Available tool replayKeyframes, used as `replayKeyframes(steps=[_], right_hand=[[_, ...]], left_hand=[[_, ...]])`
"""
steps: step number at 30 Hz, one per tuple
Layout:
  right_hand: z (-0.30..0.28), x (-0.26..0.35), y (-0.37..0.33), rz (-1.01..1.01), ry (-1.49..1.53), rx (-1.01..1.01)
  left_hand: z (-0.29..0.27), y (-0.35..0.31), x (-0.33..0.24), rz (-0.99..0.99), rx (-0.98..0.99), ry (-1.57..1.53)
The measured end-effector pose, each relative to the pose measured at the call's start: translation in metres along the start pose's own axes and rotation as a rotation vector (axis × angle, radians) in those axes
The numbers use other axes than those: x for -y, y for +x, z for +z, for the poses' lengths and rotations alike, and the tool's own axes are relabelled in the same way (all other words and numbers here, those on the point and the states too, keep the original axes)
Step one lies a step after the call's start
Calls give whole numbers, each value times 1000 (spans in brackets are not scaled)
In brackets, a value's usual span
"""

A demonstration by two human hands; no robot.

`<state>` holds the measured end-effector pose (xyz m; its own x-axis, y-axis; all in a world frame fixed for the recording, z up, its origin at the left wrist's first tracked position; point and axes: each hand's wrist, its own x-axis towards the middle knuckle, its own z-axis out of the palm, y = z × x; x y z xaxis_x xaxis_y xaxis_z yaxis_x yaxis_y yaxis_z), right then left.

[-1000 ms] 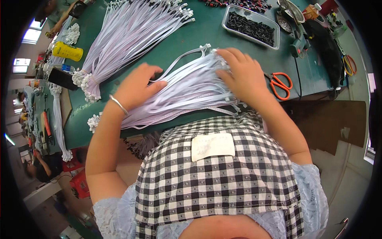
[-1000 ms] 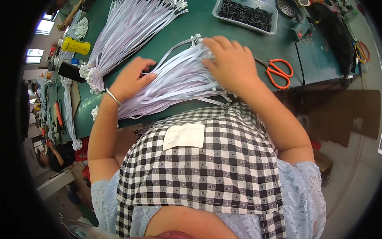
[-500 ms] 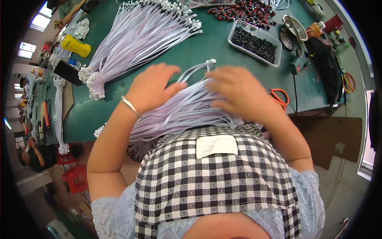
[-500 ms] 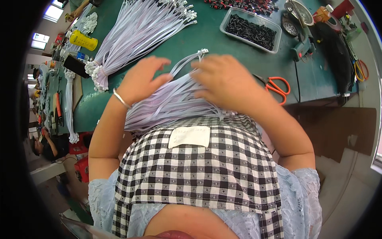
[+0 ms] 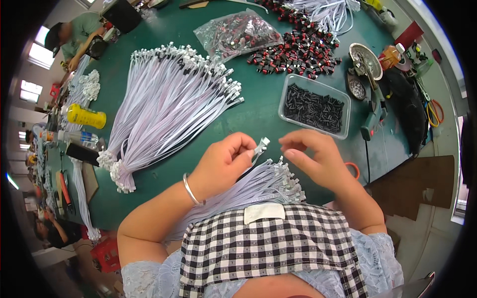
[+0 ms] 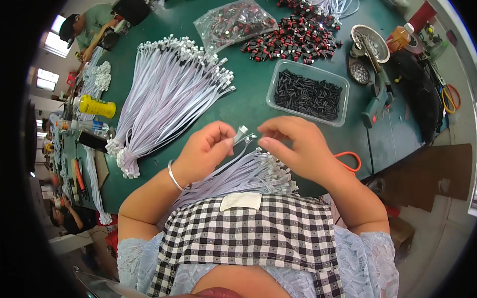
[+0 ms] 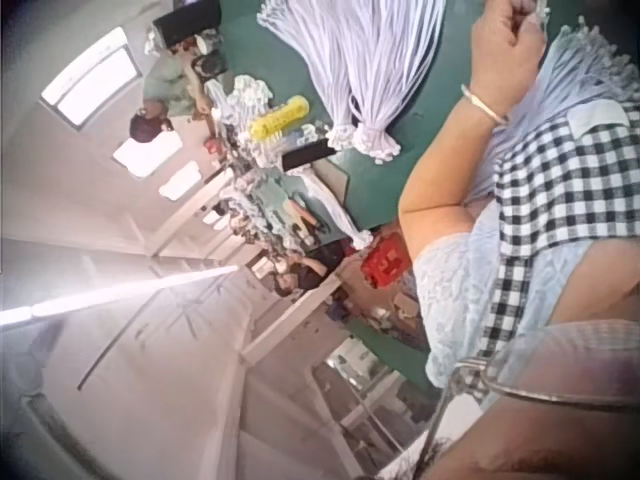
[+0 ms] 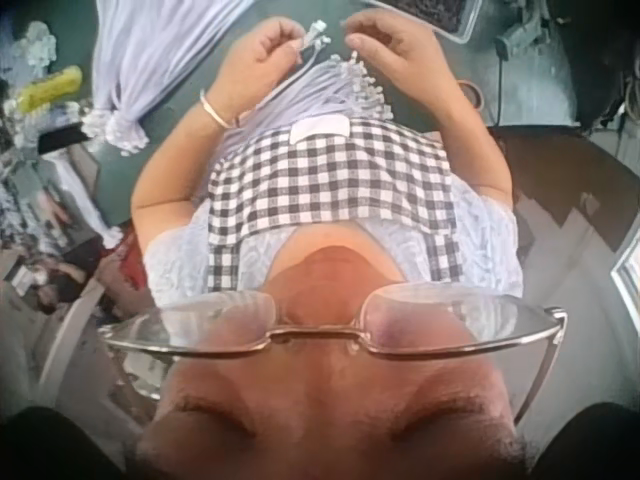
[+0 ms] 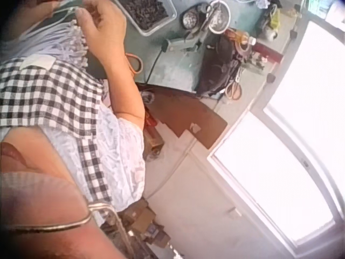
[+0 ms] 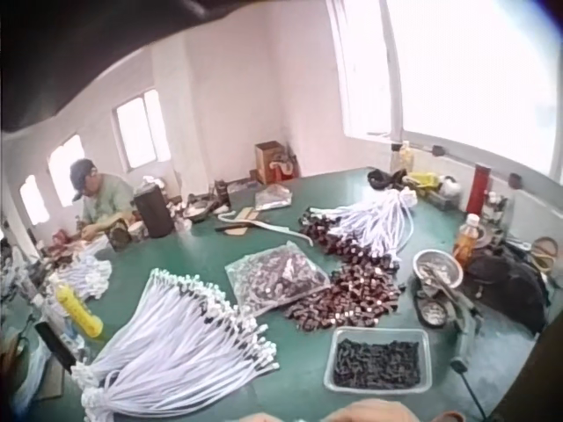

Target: The person attaches small black plastic clips to the ends of white ribbon-like cables. They repeatedly pick up a cable, insert a clip, and place the finished item on a growing pile. The person also uses orange-handled scissors to trim the ends of a bundle of cables.

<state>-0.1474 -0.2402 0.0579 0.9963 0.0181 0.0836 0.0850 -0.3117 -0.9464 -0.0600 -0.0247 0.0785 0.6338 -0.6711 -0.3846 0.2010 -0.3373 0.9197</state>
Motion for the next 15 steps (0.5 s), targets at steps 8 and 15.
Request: replayKeyframes(steps=[8,15], right_hand=[[22,2,3,313,197,41],[28,-14,-2,297,124,17]], left_hand=[[18,-3,11,82,37,236],[22,6,20,-66,-48,-266]])
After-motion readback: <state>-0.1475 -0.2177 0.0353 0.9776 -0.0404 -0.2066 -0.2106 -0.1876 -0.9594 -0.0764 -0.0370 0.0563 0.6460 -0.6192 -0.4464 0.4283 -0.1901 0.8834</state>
